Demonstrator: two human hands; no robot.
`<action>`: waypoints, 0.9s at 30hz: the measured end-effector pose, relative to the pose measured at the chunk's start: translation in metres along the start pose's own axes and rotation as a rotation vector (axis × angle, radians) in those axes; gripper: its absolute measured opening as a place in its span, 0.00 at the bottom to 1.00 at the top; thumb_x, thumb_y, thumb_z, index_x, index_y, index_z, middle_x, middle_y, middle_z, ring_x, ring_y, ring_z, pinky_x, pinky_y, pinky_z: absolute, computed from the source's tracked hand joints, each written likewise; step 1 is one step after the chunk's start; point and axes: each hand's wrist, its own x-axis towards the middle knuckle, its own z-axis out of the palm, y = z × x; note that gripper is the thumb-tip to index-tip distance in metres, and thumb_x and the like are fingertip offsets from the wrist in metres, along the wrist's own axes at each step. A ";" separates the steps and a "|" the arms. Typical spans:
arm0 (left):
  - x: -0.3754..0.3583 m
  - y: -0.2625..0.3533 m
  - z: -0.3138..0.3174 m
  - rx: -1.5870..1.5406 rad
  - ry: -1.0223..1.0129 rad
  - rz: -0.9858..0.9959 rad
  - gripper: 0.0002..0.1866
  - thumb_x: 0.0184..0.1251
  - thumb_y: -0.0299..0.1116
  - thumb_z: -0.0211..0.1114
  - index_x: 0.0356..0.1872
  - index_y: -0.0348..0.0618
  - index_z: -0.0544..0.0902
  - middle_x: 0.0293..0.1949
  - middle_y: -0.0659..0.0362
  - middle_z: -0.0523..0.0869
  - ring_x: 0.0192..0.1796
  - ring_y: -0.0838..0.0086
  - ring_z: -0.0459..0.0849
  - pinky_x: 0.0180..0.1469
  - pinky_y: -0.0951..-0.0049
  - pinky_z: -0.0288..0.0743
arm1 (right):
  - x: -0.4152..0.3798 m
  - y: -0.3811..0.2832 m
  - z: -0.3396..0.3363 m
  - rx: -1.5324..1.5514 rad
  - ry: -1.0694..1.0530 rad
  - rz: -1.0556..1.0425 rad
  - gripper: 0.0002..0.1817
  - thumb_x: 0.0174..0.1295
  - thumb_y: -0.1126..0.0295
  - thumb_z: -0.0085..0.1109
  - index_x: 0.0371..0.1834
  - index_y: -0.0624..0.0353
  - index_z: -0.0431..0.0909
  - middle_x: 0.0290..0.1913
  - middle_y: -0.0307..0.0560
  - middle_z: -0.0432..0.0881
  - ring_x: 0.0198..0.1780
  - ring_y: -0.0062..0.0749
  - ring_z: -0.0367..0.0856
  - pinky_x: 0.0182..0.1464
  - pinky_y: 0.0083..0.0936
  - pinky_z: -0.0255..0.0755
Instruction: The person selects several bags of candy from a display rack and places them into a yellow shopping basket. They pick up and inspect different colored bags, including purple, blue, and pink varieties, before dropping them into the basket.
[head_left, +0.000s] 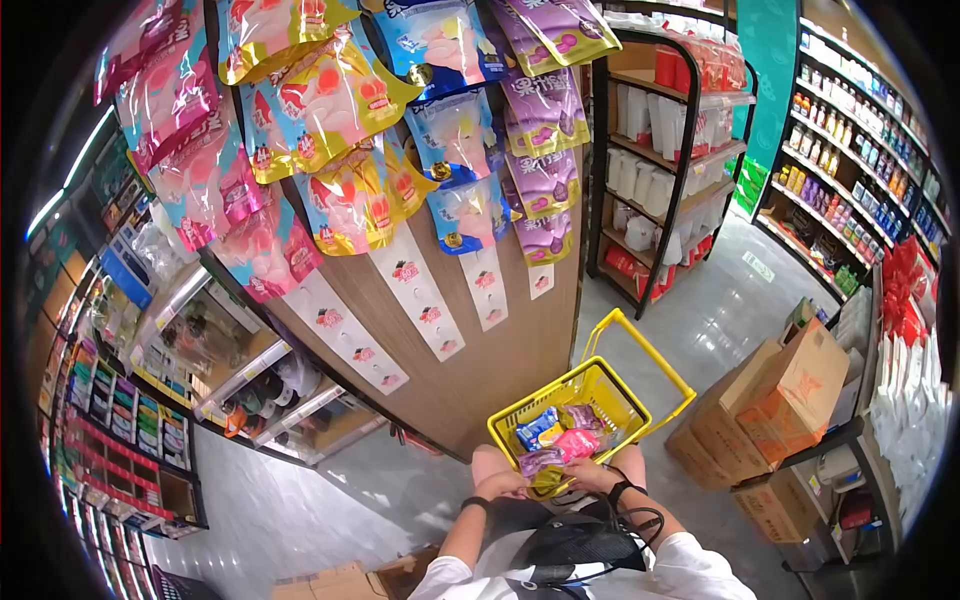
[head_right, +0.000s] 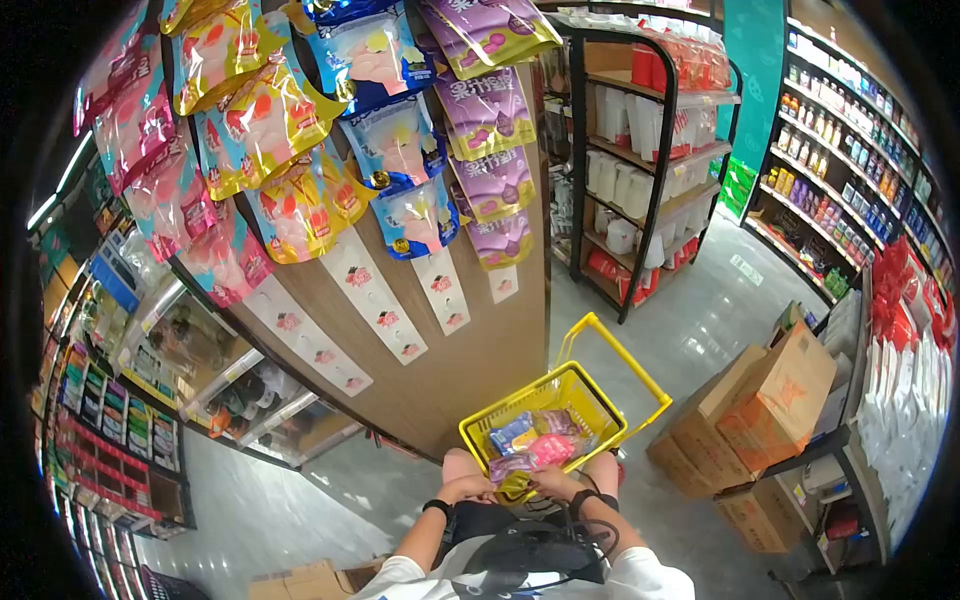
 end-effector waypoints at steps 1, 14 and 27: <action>-0.004 0.001 0.001 -0.002 0.008 -0.022 0.17 0.67 0.40 0.51 0.35 0.34 0.79 0.28 0.57 0.83 0.25 0.77 0.78 0.30 0.80 0.74 | 0.004 0.001 0.000 -0.026 0.012 0.008 0.13 0.59 0.66 0.53 0.44 0.62 0.74 0.38 0.44 0.79 0.32 0.30 0.77 0.33 0.27 0.74; -0.015 0.013 0.008 -0.285 0.013 -0.073 0.11 0.63 0.35 0.57 0.36 0.35 0.77 0.26 0.55 0.81 0.27 0.72 0.79 0.32 0.74 0.76 | 0.040 0.003 -0.011 -0.593 0.749 -0.151 0.08 0.48 0.73 0.53 0.28 0.66 0.79 0.25 0.58 0.81 0.31 0.46 0.81 0.38 0.33 0.74; -0.013 -0.001 -0.003 -0.418 -0.033 0.030 0.11 0.64 0.33 0.57 0.38 0.33 0.77 0.29 0.53 0.81 0.31 0.72 0.80 0.41 0.74 0.78 | -0.027 -0.030 -0.005 -0.299 0.280 -0.029 0.11 0.54 0.70 0.47 0.38 0.63 0.73 0.23 0.42 0.72 0.18 0.27 0.65 0.17 0.23 0.59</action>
